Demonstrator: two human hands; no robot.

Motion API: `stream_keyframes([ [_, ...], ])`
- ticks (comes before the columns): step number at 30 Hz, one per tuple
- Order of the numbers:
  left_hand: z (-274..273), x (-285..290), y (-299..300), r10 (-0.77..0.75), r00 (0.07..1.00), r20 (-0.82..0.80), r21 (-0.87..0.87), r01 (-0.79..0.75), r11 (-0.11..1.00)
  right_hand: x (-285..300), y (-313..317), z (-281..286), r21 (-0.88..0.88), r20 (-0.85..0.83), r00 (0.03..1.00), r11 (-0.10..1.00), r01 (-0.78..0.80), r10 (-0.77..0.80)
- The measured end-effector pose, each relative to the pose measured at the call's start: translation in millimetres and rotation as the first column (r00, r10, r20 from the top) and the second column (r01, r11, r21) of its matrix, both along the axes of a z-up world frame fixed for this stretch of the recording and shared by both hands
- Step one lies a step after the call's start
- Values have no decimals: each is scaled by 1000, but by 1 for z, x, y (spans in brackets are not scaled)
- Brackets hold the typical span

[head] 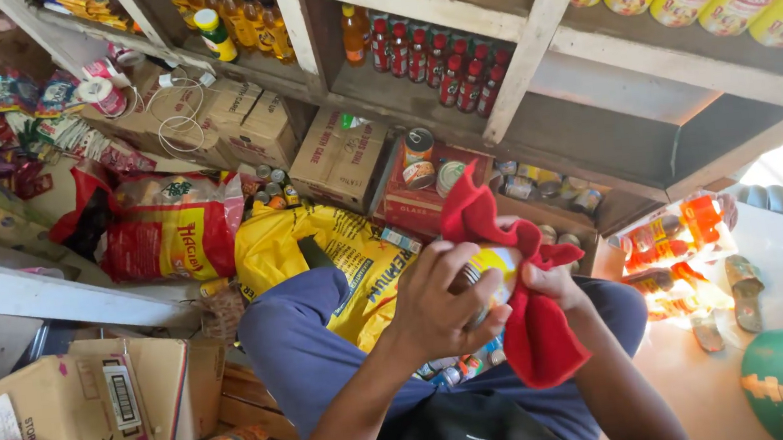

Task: Wiping down canned goods with a cloth and organizing them on a shelf in a grocery store.

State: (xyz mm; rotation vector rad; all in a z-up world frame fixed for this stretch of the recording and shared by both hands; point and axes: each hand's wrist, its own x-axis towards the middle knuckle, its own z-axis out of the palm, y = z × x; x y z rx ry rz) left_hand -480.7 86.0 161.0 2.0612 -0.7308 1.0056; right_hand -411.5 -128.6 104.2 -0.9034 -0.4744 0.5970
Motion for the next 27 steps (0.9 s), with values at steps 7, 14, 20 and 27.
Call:
stream_keyframes([
  [7, -42, 18, -3, -92, 903, -420, -587, -192, 787, -52, 51, 37, -13, 195, 881, 897, 441, -431],
  [14, -39, 15, 11, -467, 788, -401, -820, -82, 566, -40, 15, 23, 17, 994, -83, 669, 743, 67],
  [20, -2, 3, 0, -218, 937, -274, -529, 42, 848, -18, 17, 32, -19, 987, 131, 754, 657, -89],
  [27, 3, 9, 6, 31, 995, 90, 3, -31, 1000, -18, 37, 15, -132, -227, 937, 961, 242, -267],
])
